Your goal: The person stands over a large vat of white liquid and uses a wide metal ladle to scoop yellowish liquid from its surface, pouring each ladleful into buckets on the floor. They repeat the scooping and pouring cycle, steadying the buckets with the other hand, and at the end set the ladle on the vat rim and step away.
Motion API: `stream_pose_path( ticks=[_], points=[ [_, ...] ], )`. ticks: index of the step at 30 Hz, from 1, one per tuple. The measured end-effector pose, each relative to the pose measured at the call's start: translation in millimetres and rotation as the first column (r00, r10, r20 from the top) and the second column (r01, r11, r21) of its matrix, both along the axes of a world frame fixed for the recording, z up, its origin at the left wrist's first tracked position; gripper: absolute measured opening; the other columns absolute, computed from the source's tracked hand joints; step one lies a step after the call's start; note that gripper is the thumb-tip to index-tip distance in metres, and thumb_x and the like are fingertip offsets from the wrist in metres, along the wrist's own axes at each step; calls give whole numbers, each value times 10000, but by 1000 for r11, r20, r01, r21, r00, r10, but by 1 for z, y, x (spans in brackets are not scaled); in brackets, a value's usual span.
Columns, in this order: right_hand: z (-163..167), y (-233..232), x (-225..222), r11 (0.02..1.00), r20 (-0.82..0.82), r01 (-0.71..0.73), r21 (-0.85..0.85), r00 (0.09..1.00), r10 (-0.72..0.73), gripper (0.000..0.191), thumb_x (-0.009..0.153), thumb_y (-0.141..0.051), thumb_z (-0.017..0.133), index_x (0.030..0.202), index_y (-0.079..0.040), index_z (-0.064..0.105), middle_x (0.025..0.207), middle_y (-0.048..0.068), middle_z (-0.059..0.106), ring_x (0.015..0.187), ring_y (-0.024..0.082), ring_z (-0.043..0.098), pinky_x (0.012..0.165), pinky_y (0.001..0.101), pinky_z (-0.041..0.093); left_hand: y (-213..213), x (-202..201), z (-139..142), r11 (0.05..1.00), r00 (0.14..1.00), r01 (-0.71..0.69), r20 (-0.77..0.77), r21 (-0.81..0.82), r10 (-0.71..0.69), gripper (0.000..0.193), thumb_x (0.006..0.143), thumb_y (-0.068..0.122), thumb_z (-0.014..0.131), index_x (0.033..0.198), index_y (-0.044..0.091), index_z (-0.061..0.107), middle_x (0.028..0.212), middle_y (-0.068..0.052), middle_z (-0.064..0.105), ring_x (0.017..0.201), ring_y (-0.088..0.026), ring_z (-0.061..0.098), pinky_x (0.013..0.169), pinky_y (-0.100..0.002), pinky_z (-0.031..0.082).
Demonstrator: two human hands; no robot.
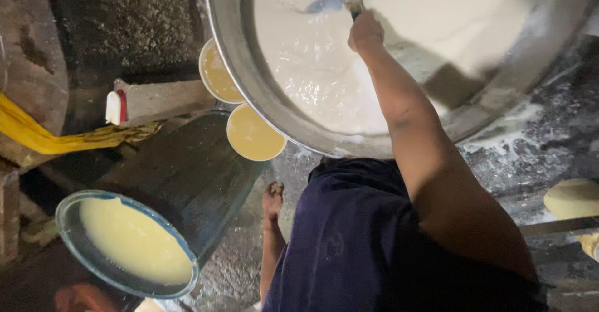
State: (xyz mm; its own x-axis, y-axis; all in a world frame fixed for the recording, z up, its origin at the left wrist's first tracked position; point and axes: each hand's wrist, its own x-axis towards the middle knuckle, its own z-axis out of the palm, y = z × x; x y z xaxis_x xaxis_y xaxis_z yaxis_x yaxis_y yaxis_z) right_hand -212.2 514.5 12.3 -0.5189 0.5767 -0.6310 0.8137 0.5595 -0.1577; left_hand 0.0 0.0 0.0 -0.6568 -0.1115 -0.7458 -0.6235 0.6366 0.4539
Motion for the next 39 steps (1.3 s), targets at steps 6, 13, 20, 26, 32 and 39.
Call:
stream_pose_path(
  ticks=[6, 13, 20, 26, 32, 39],
  points=[
    [-4, 1, 95, 996, 41, 87, 26, 995, -88, 555, 891, -222, 739, 1334, 15, 504, 1302, 220, 634, 1195, 387, 660, 926, 481, 573, -22, 29, -10, 998, 993, 17, -119, 53, -11, 418, 936, 354, 718, 1125, -19, 707, 915, -70, 742, 854, -150, 654, 788, -307, 521],
    [14, 22, 181, 982, 151, 131, 137, 977, -151, 552, 854, -189, 742, 1321, 27, 542, 1296, 221, 642, 1203, 375, 638, 952, 479, 545, -5, 27, -18, 990, 1000, -11, -11, 143, 13, 356, 937, 374, 712, 914, 21, 742, 710, -19, 612, 642, -137, 542, 607, -331, 440],
    [35, 50, 266, 966, 28, 69, 250, 997, -78, 406, 844, -186, 715, 1165, 54, 647, 1142, 260, 700, 1090, 404, 689, 890, 472, 570, 6, 5, 10, 996, 991, 88, -100, 34, -84, 384, 896, 438, 664, 944, 69, 757, 722, -22, 677, 712, -136, 613, 681, -306, 488],
    [65, 98, 323, 794, 151, -471, 384, 880, 450, 207, 898, -224, 633, 958, -38, 702, 1014, 213, 725, 999, 382, 718, 860, 486, 580, -27, 0, -10, 998, 998, 44, -51, 38, -42, 521, 989, 487, 645, 982, -19, 767, 846, -170, 698, 802, -224, 618, 746, -411, 498],
    [124, 128, 303, 992, -200, 99, -72, 973, -112, 269, 874, -202, 669, 980, 45, 662, 745, 217, 666, 597, 326, 658, 559, 456, 541, -46, 8, -33, 976, 986, 42, -146, -212, -74, 486, 903, 494, 687, 969, 22, 778, 883, -183, 745, 886, -330, 720, 810, -450, 526],
    [131, 54, 225, 281, -318, -166, -945, 657, -683, 238, 882, -85, 691, 1059, -58, 534, 694, 35, 522, 554, 146, 538, 476, 333, 462, -29, 13, -12, 989, 997, -59, -65, -134, 51, 494, 904, 448, 667, 971, -28, 780, 906, -216, 771, 926, -352, 755, 870, -464, 553]
  ],
)
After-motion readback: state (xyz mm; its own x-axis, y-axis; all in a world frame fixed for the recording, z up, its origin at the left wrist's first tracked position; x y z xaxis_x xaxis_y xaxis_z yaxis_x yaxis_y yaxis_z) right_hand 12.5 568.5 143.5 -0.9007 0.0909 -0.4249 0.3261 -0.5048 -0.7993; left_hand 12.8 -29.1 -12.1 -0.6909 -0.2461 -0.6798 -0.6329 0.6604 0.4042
